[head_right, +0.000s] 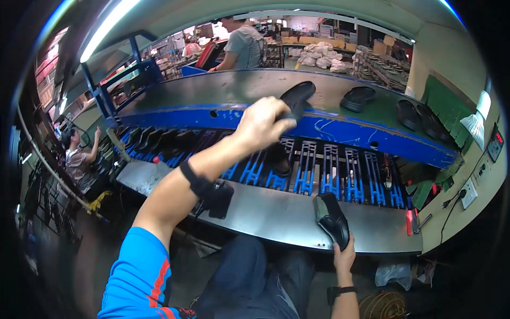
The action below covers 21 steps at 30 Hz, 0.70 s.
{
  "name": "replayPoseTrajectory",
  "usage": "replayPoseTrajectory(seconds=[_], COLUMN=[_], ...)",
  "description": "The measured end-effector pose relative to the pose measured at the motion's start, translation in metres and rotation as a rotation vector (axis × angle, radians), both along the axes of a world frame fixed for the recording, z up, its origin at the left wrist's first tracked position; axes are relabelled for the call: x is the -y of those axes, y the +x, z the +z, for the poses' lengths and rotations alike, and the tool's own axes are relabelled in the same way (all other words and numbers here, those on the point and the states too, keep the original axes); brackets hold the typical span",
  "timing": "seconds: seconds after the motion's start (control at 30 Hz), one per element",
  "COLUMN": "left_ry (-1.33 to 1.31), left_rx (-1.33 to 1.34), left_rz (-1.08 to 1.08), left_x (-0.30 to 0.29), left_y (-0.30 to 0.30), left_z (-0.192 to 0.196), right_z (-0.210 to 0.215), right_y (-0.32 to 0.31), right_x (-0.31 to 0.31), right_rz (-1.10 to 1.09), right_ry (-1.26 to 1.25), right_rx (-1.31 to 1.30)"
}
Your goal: Inspecting and preparing shoes on a production line in a shoe factory.
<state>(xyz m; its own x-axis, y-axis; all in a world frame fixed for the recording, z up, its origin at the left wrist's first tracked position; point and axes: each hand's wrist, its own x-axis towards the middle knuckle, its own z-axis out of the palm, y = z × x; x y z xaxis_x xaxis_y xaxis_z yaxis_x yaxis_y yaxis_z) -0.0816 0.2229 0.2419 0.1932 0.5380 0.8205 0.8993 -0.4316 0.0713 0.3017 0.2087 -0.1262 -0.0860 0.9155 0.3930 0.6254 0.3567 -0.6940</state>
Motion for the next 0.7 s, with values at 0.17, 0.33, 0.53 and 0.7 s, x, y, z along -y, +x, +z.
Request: replayPoseTrajectory(seconds=[0.17,0.33,0.53,0.7], left_ry=[-0.152,-0.869,-0.613,-0.674], left_rx=[-0.175,-0.102,0.359,0.56], left_rz=[-0.157,-0.317,-0.166,0.542], left_x=[0.172,0.333,0.322,0.217], left_y=[0.051,0.106,0.073,-0.016], left_z=[-0.089,-0.235,-0.324,-0.327], right_z=[0.068,0.181,0.174,0.115], right_y=[0.0,-0.003,-0.041,-0.06], right_x=[-0.005,0.018,0.081,0.131], right_rz=[0.131,0.231,0.37,0.562], right_ry=[0.147,0.307,-0.295,-0.608], right_rx=[0.263,0.129,-0.302,-0.593])
